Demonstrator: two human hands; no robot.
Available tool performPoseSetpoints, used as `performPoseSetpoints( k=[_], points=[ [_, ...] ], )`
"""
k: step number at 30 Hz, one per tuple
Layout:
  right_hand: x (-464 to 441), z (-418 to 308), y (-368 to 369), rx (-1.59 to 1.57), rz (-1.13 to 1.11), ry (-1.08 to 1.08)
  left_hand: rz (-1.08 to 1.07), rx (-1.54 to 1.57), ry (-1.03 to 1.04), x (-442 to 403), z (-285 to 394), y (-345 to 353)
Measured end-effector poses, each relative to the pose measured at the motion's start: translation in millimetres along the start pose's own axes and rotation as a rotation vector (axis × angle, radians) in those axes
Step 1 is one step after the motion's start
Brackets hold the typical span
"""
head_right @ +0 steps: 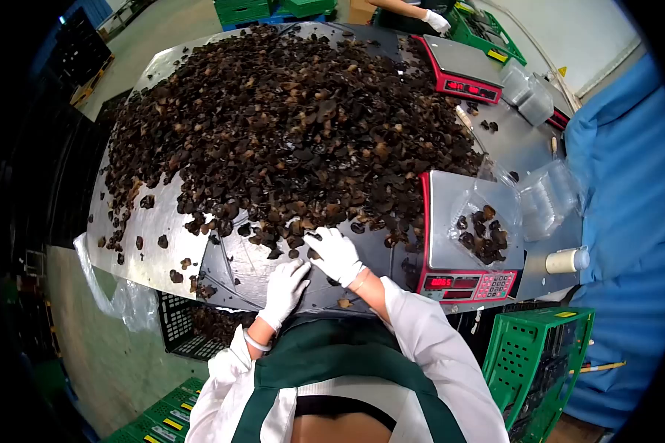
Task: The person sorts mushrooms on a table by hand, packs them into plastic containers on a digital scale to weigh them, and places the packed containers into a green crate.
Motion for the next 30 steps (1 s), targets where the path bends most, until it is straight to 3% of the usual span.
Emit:
performPoseSetpoints(
  k=[2, 5, 7, 10, 13, 15, 17, 19, 20, 21, 27, 29, 30],
  points=[
    [-5, -8, 24, 0.138, -0.032, -0.083, -0.028, 0.048, 0.038, 2, -13, 4],
    [12, -12, 36, -0.008, -0.043, -0.127, -0.053, 0.104, 0.013, 12, -23, -7],
    [19, -11, 21, -0.212, 0.163, -0.007, -0.060, 0.258, -0.103, 18, -35, -18],
    [12, 1, 4, -0.392, 0.314, 0.142, 0.123, 0.377, -0.260, 9, -66, -44],
    [-36, -6, -13, -0.429, 0.179, 0.106, 0.354, 0.375, -0.325, -30, -95, -72],
    [-74, -15, -8, -0.332, 0.104, 0.046, 0.370, 0.250, -0.343, -51, -108, -71],
    [-97, -15, 22, -0.151, 0.186, -0.071, 0.278, 0.253, -0.372, -62, -114, -59],
    [-102, -20, 42, -0.049, -0.106, -0.005, 0.182, 0.213, -0.337, -59, -114, -42],
    [-94, -25, 45, -0.006, -0.151, -0.058, 0.217, 0.263, -0.246, -50, -110, -39],
    [-81, -29, 49, -0.093, -0.067, -0.098, 0.139, 0.288, -0.264, -40, -105, -38],
    [-27, -23, -1, -0.349, -0.184, -0.041, -0.037, 0.437, -0.233, 0, -90, -44],
    [-41, -8, -15, -0.348, -0.033, -0.041, 0.250, 0.437, -0.196, -16, -96, -58],
    [-56, -1, -21, -0.310, 0.000, -0.009, 0.281, 0.481, -0.301, -28, -101, -62]
  ],
)
Point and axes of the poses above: each hand's wrist, its own x-axis away from the middle knuckle, its own y-axis out of the palm, z = x × y, the point moved 3 cm from there along -x, towards the middle knuckle, and after that the axes turned 13 degrees about -y, right-handed, at the moved point
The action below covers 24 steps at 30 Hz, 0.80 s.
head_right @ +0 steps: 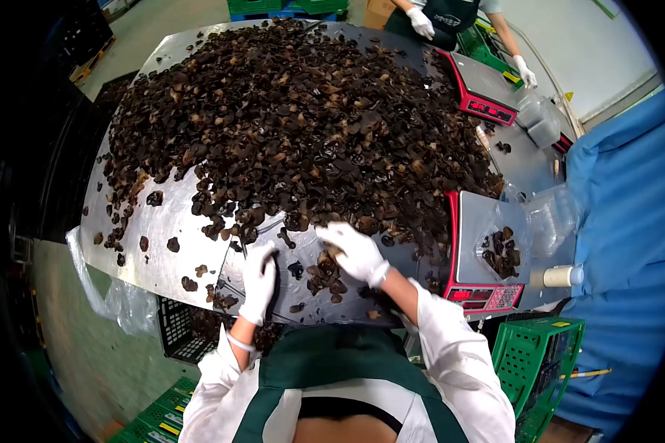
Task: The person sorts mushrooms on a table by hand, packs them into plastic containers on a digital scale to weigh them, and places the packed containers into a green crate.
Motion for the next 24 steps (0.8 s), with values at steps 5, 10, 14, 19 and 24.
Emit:
performPoseSetpoints(
  k=[5, 10, 14, 19, 24],
  points=[
    [-81, 23, 1, 0.173, -0.170, 0.321, 0.041, -0.154, -0.062, -54, -6, 35],
    [-63, 21, 40, 0.259, -0.092, -0.086, 0.018, -0.392, 0.098, -46, -6, 57],
    [-20, 14, 3, -0.020, -0.109, -0.014, -0.188, -0.304, 0.087, -16, -5, 30],
    [20, 15, -9, -0.146, -0.133, 0.038, -0.283, -0.159, 0.026, 8, -6, 16],
    [17, 13, 17, 0.263, -0.110, 0.014, -0.284, -0.291, 0.134, 9, 19, 28]
  ],
)
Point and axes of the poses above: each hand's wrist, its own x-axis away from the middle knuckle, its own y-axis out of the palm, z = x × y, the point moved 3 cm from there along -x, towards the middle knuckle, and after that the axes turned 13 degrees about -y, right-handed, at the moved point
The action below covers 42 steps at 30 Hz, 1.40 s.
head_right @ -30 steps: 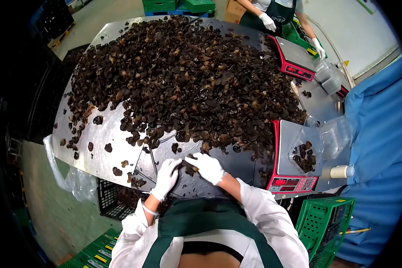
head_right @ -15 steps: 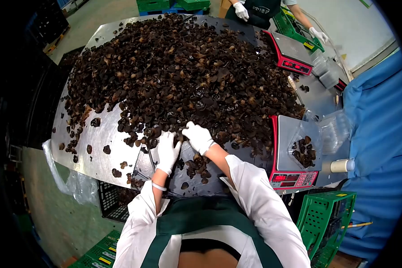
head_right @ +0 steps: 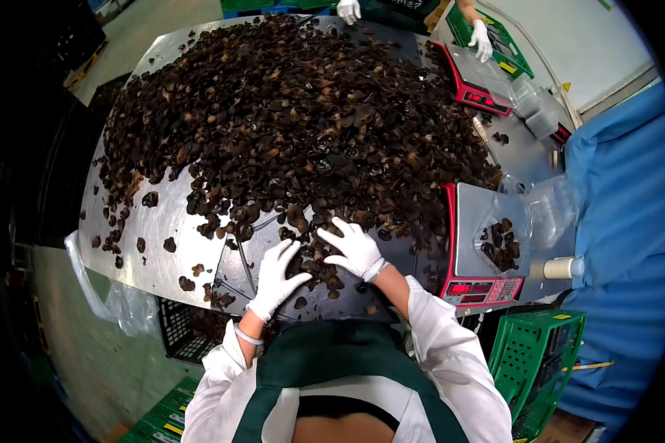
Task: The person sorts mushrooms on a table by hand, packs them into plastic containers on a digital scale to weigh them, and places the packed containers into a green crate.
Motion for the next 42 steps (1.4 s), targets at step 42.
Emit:
performPoseSetpoints(
  k=[42],
  points=[
    [146, 35, -53, -2.112, 0.848, 0.673, -0.705, 2.195, -0.616, -46, 164, 92]
  ],
)
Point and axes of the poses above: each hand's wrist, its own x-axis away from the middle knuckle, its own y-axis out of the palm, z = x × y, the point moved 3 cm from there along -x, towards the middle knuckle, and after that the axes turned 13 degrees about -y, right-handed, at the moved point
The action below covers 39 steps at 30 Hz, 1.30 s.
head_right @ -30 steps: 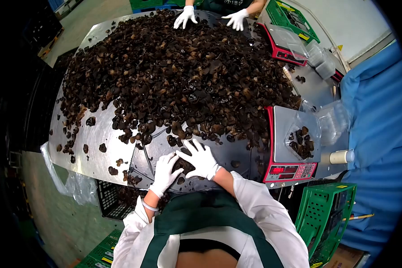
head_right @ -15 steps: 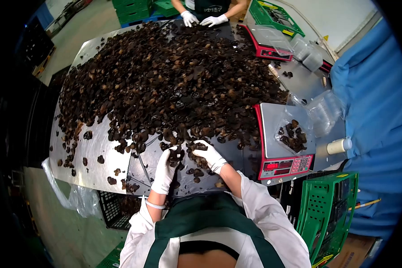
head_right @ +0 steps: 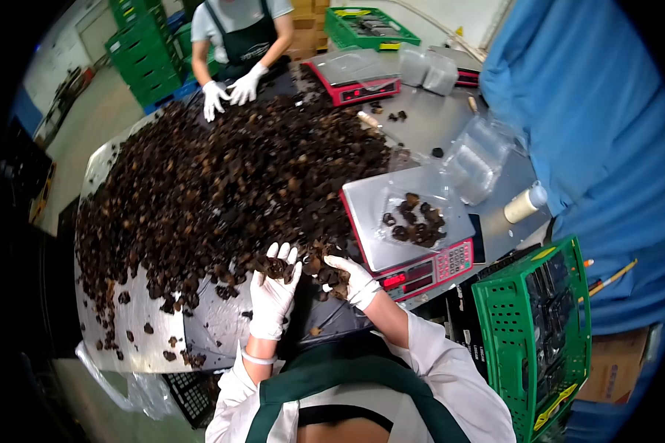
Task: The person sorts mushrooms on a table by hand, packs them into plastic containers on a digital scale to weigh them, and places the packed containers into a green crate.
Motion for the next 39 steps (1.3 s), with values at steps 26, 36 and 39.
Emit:
performPoseSetpoints(
  k=[26, 36, 39],
  points=[
    [16, -240, -72, 0.614, -0.311, -0.176, 0.175, -1.979, 0.518, -173, -158, 103],
    [9, -234, -79, 0.543, -0.329, -0.308, 0.254, -1.678, 0.637, -151, -160, 109],
    [15, -239, -71, 0.562, -0.367, -0.409, 0.293, -1.535, 0.449, -147, -165, 108]
  ],
)
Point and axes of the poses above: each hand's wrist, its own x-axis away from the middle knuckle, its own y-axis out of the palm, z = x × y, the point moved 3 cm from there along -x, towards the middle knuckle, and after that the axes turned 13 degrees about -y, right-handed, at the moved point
